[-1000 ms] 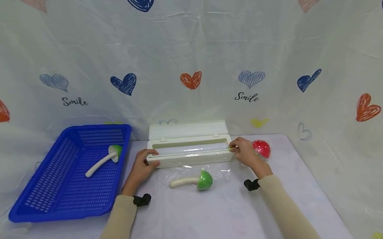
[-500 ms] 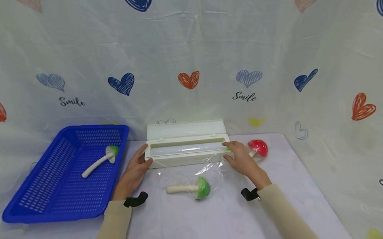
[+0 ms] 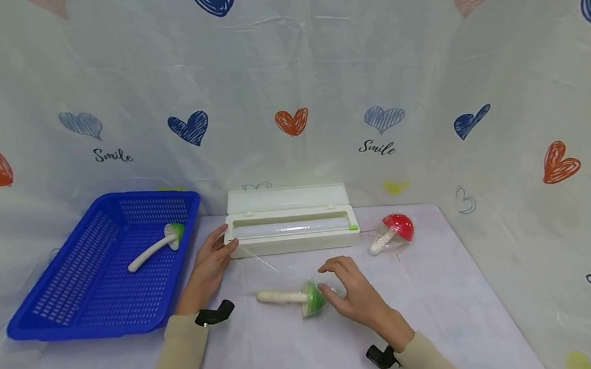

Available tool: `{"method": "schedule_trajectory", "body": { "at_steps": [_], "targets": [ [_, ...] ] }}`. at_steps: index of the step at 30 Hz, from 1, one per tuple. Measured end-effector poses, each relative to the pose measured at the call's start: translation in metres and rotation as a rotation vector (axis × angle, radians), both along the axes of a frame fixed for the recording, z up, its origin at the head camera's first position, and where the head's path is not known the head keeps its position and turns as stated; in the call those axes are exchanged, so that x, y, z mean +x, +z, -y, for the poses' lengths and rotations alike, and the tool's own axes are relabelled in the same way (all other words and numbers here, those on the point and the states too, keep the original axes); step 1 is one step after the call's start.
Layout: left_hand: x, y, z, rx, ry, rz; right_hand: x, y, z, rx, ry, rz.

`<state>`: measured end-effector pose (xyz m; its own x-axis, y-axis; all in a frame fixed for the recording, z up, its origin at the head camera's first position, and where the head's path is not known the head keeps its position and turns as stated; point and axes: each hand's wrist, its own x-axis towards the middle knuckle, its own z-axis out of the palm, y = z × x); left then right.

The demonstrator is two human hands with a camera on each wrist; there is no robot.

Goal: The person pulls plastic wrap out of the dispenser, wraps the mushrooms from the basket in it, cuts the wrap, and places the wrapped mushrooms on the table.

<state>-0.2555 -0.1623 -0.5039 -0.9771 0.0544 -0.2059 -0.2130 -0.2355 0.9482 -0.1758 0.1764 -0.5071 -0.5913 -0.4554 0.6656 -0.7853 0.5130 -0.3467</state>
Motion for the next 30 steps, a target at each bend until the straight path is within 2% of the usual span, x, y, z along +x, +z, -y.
{"method": "schedule_trajectory", "body": {
  "at_steps": [2, 4, 6, 8, 10, 12, 15, 18, 19, 20, 22, 23, 25, 26, 28, 30],
  "targets": [
    [0.002, 0.004, -0.002, -0.025, 0.022, -0.003, 0.001, 0.002, 0.002, -0.061, 0.011, -0.084],
    [0.003, 0.008, -0.004, -0.071, 0.044, -0.004, 0.003, 0.005, 0.005, -0.066, 0.076, -0.125],
    [0.005, 0.012, -0.006, -0.119, 0.061, -0.005, 0.006, 0.005, 0.009, 0.012, 0.139, -0.113],
    [0.006, 0.015, -0.006, -0.155, 0.073, -0.011, 0.008, 0.002, 0.013, 0.139, 0.157, -0.023],
    [0.007, 0.017, -0.006, -0.183, 0.077, -0.014, 0.008, -0.002, 0.018, 0.259, 0.117, 0.075],
    [0.007, 0.019, -0.007, -0.193, 0.075, -0.014, 0.006, -0.008, 0.021, 0.336, 0.044, 0.159],
    [0.008, 0.023, -0.006, -0.192, 0.083, -0.012, -0.001, -0.015, 0.026, 0.38, -0.054, 0.241],
    [0.011, 0.03, -0.008, -0.182, 0.122, -0.027, -0.01, -0.021, 0.03, 0.409, -0.128, 0.279],
    [0.013, 0.032, -0.009, -0.213, 0.144, -0.045, -0.012, -0.023, 0.031, 0.416, -0.144, 0.285],
    [0.015, 0.033, -0.011, -0.259, 0.179, -0.095, -0.014, -0.024, 0.032, 0.419, -0.158, 0.296],
    [0.023, 0.035, -0.02, -0.383, 0.244, -0.254, -0.017, -0.025, 0.032, 0.419, -0.167, 0.312],
    [0.028, 0.035, -0.026, -0.476, 0.262, -0.349, -0.017, -0.025, 0.032, 0.414, -0.168, 0.321],
    [0.041, 0.034, -0.038, -0.671, 0.22, -0.508, -0.017, -0.023, 0.032, 0.403, -0.162, 0.342],
    [0.047, 0.033, -0.044, -0.748, 0.154, -0.569, -0.016, -0.022, 0.032, 0.397, -0.156, 0.354],
    [0.06, 0.028, -0.055, -0.889, -0.055, -0.594, -0.015, -0.018, 0.031, 0.386, -0.135, 0.376],
    [0.07, 0.021, -0.064, -1.014, -0.272, -0.555, -0.013, -0.013, 0.03, 0.37, -0.096, 0.407]
  ]
}}
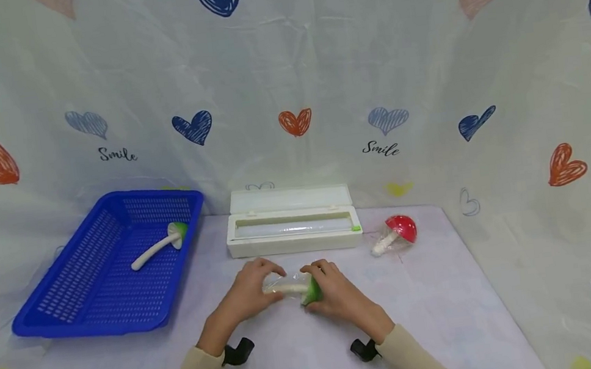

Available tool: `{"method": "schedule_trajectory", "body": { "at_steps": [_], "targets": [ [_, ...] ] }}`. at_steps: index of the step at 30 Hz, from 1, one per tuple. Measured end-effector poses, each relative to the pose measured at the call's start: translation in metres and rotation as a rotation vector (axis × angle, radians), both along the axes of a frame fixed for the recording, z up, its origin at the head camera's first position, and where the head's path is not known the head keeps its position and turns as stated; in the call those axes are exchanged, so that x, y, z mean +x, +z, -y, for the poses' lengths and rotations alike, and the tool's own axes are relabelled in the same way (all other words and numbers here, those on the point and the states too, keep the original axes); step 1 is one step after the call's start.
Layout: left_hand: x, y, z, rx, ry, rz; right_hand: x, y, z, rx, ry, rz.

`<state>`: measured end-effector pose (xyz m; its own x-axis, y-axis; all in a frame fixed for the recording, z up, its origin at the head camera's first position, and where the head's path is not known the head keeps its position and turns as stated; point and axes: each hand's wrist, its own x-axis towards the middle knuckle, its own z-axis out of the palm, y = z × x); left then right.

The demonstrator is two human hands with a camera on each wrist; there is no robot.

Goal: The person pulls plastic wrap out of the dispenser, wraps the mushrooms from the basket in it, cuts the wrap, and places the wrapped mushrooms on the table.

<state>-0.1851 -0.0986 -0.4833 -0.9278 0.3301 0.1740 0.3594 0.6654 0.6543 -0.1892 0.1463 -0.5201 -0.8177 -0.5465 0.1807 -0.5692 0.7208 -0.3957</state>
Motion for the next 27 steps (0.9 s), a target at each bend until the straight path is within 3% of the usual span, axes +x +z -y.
{"method": "schedule_trajectory", "body": {
  "at_steps": [2, 5, 7, 10, 13, 17, 22, 27],
  "targets": [
    [0.006, -0.011, -0.007, -0.129, -0.062, 0.065, 0.001, 0.004, -0.003, -0.053, 0.03, 0.056],
    [0.011, -0.027, -0.012, -0.203, -0.069, 0.057, -0.001, 0.006, -0.01, -0.182, 0.047, 0.112],
    [0.012, -0.033, -0.013, -0.211, -0.056, 0.028, -0.007, 0.006, -0.014, -0.272, -0.004, 0.105],
    [0.012, -0.039, -0.015, -0.198, -0.032, -0.002, -0.018, 0.002, -0.02, -0.328, -0.158, 0.101],
    [0.012, -0.042, -0.015, -0.176, -0.034, 0.011, -0.026, -0.003, -0.024, -0.31, -0.265, 0.2],
    [0.012, -0.044, -0.016, -0.183, -0.061, 0.002, -0.031, -0.008, -0.027, -0.306, -0.238, 0.323],
    [0.012, -0.044, -0.015, -0.196, -0.074, -0.042, -0.031, -0.006, -0.028, -0.382, -0.168, 0.263],
    [0.011, -0.044, -0.013, -0.195, -0.076, -0.033, -0.031, -0.002, -0.029, -0.446, -0.235, 0.258]
  ]
}}
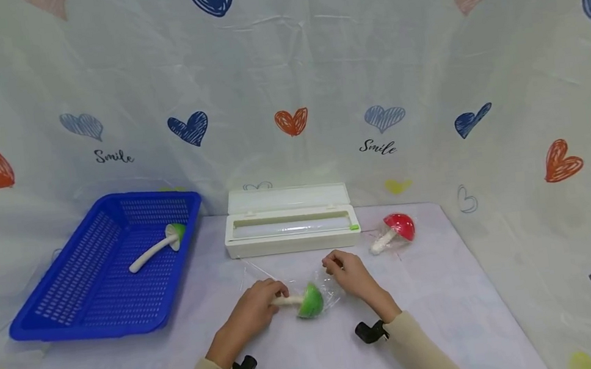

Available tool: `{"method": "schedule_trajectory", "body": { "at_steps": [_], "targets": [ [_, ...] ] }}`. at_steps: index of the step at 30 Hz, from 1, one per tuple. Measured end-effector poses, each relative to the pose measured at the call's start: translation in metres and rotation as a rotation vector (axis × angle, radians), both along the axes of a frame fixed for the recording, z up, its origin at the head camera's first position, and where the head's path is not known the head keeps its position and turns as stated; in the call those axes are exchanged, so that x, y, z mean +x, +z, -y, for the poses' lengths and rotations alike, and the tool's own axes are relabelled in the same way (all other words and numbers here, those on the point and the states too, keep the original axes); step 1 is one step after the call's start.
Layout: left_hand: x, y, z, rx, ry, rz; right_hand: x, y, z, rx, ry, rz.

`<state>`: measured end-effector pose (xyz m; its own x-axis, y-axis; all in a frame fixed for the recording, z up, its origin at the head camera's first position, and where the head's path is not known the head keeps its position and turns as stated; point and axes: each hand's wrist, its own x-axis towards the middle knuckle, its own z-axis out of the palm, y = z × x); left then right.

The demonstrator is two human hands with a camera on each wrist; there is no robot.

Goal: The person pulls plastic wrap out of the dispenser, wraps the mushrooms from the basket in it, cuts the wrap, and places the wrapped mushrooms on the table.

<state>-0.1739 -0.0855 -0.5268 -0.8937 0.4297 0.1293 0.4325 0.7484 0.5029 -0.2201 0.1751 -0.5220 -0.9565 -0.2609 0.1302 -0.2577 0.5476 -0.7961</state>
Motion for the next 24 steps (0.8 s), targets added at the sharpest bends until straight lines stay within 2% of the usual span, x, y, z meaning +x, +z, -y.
{"method": "schedule_trajectory", "body": {
  "at_steps": [4, 8, 10, 14, 17, 21, 24],
  "targets": [
    [-0.001, -0.001, 0.0, 0.014, -0.003, 0.009, 0.0, -0.001, 0.002, 0.072, 0.044, 0.052],
    [-0.001, 0.0, -0.001, 0.017, -0.009, 0.03, -0.001, -0.002, 0.003, 0.114, 0.069, 0.025],
    [0.0, 0.0, -0.001, 0.019, -0.01, 0.031, -0.003, -0.002, 0.001, 0.094, 0.02, -0.011],
    [0.001, 0.001, 0.002, 0.027, -0.016, 0.04, -0.007, -0.001, -0.009, 0.053, -0.14, -0.07],
    [0.0, 0.003, 0.006, 0.062, -0.02, 0.105, -0.009, 0.0, -0.016, 0.041, -0.236, -0.094],
    [-0.002, 0.006, 0.01, 0.094, -0.012, 0.215, -0.009, 0.0, -0.022, 0.048, -0.273, -0.056],
    [-0.003, 0.009, 0.011, 0.098, -0.022, 0.257, -0.007, 0.002, -0.024, 0.055, -0.3, -0.006]
  ]
}}
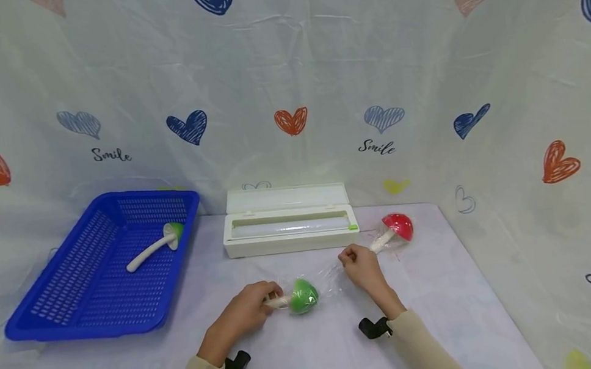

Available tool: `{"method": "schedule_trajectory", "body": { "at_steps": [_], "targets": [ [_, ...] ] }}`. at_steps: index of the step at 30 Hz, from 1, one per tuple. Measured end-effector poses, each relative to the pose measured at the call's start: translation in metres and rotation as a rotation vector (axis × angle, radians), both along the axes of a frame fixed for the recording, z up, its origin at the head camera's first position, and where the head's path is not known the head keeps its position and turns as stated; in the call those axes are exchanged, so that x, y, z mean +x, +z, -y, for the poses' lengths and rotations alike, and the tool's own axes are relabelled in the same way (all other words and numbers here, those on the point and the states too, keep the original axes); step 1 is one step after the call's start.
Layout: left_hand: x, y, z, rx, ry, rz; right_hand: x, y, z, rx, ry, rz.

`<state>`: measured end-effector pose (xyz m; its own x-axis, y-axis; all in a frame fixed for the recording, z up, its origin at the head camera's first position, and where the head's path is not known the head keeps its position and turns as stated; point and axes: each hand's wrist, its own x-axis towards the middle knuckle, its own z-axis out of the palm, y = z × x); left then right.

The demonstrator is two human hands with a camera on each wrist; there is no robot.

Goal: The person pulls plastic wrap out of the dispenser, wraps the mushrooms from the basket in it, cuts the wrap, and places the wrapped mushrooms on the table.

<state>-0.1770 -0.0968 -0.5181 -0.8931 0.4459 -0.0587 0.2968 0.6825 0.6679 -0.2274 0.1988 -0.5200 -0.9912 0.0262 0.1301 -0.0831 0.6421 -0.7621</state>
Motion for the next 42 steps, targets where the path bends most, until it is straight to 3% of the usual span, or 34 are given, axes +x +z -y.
{"method": "schedule_trajectory", "body": {
  "at_steps": [6, 12, 16, 22, 26, 31, 38, 42],
  "targets": [
    [-0.001, 0.006, -0.001, 0.016, -0.042, -0.043, -0.002, 0.002, -0.005, -0.001, -0.114, 0.025],
    [0.0, 0.005, 0.001, -0.044, -0.073, -0.061, -0.005, -0.001, -0.004, -0.044, -0.047, 0.145],
    [0.003, 0.004, 0.002, -0.042, -0.134, -0.032, -0.008, 0.006, 0.006, 0.007, 0.089, 0.164],
    [0.005, 0.005, 0.003, -0.022, -0.182, -0.017, -0.004, 0.007, 0.035, 0.188, 0.484, 0.188],
    [0.005, 0.004, 0.003, -0.026, -0.197, -0.03, 0.001, 0.0, 0.052, 0.243, 0.579, 0.213],
    [0.003, 0.004, 0.002, -0.026, -0.197, -0.018, 0.002, -0.001, 0.058, 0.297, 0.546, 0.209],
    [0.003, 0.005, 0.003, 0.005, -0.231, 0.047, -0.009, 0.003, 0.044, 0.29, 0.327, 0.153],
    [0.002, 0.009, 0.003, 0.012, -0.232, 0.068, -0.015, 0.003, 0.039, 0.23, 0.335, 0.106]
  ]
}}
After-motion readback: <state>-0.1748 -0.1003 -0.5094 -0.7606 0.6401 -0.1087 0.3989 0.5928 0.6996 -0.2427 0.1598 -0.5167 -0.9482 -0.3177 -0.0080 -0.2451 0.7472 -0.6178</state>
